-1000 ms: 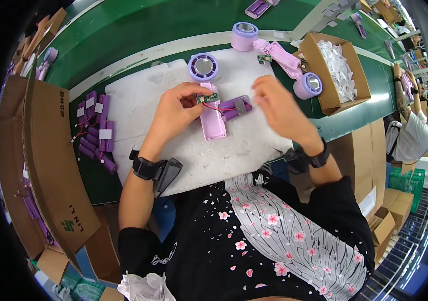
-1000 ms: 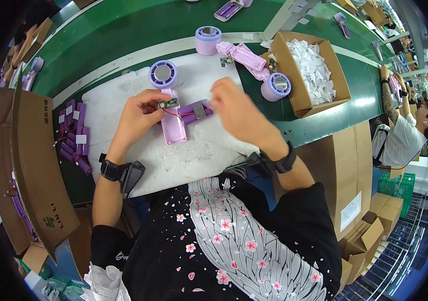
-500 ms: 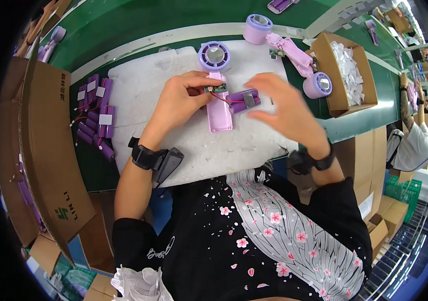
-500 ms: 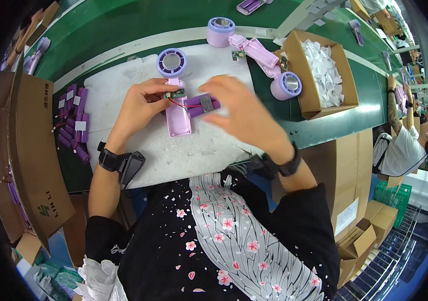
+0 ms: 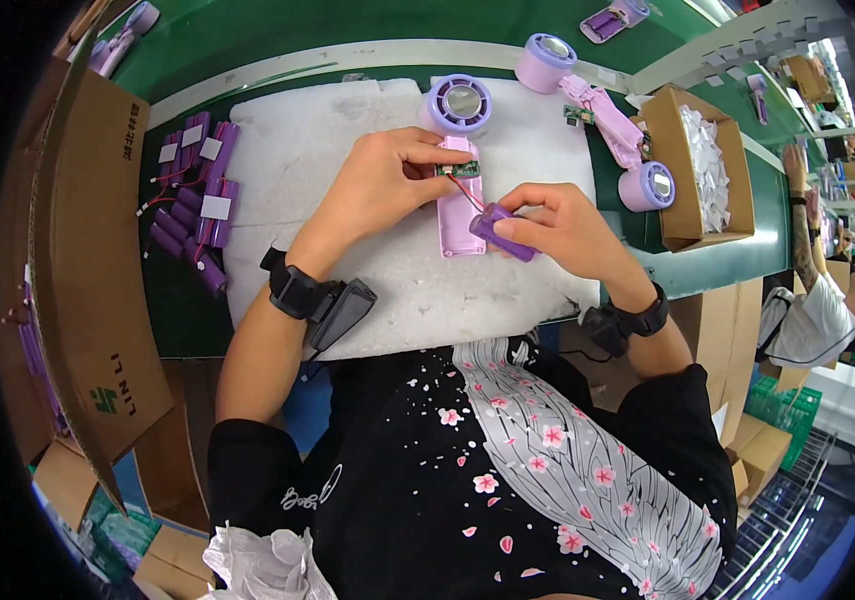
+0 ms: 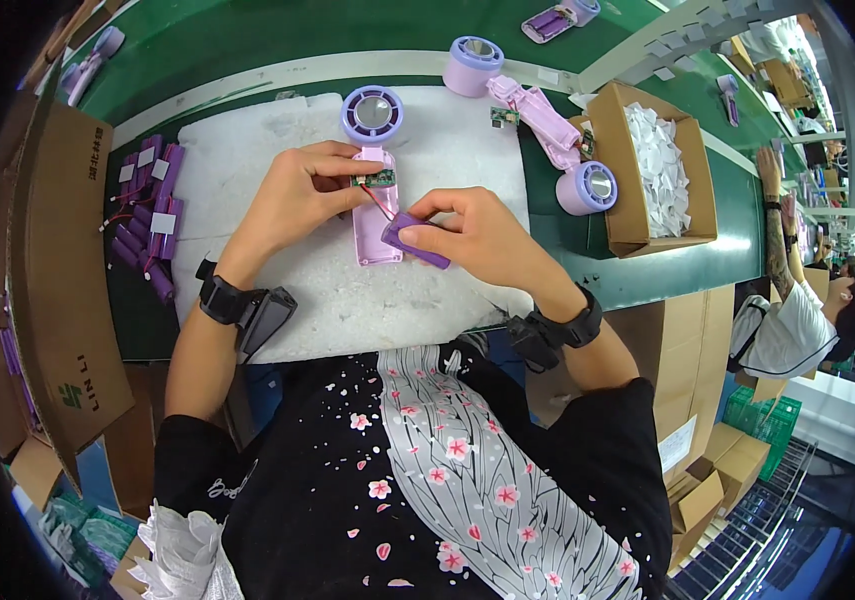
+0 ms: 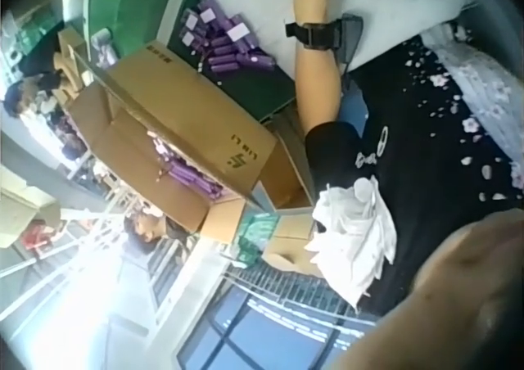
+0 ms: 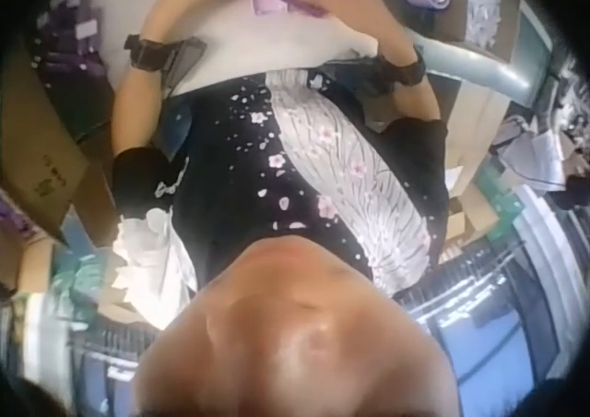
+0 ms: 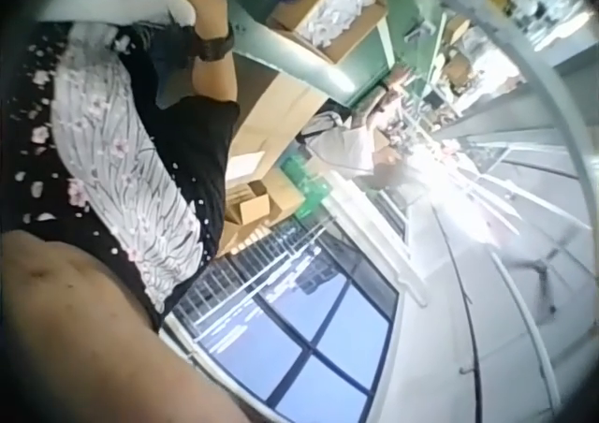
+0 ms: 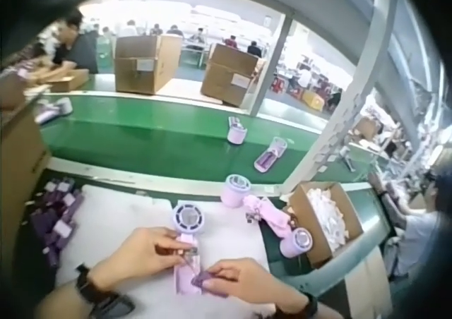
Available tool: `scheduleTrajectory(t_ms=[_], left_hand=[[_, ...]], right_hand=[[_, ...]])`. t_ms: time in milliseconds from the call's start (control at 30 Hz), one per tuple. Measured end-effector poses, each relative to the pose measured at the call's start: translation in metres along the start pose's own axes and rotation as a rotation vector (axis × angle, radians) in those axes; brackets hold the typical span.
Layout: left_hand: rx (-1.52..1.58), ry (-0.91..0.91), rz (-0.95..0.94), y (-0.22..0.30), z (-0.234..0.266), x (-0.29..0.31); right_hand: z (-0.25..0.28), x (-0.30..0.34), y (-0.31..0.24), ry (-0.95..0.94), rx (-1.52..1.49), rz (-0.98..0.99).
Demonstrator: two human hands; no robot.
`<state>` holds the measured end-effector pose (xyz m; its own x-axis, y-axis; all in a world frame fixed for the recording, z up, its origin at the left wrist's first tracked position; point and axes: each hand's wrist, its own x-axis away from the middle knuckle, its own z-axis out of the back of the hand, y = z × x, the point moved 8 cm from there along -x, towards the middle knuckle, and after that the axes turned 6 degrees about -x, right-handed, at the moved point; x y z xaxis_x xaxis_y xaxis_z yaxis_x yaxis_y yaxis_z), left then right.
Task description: The person picks up a battery pack and a fan housing, connects the wires to a circuit board, and fits them into the compartment. After testing the connection, they place the assembled fan onto the conveyor belt and reach for another battery pack.
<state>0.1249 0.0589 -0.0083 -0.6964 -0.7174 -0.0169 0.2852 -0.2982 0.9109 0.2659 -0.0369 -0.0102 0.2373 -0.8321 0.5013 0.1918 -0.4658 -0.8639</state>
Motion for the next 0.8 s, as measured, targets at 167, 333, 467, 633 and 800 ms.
scheduleTrajectory(t_ms=[167, 333, 467, 633, 800], left_hand=[[-0.034, 0.009, -0.046, -0.004, 0.0, 0.005], [-0.036, 0.032, -0.093, -0.001, 0.001, 0.007], [-0.104, 0.036, -0.096, 0.003, 0.002, 0.008], [-0.117, 0.047, -0.094, 0.0, -0.001, 0.008], [-0.128, 0.064, -0.136, -0.001, -0.002, 0.01]], right_hand=[[-0.016, 0.004, -0.004, -0.124, -0.277, 0.073], [-0.029, 0.017, -0.025, -0.236, -0.32, 0.184], [-0.03, 0.015, -0.024, -0.223, -0.244, 0.201], [-0.022, 0.017, -0.042, -0.087, 0.303, 0.447], [-0.027, 0.017, -0.043, -0.027, 0.491, 0.542]])
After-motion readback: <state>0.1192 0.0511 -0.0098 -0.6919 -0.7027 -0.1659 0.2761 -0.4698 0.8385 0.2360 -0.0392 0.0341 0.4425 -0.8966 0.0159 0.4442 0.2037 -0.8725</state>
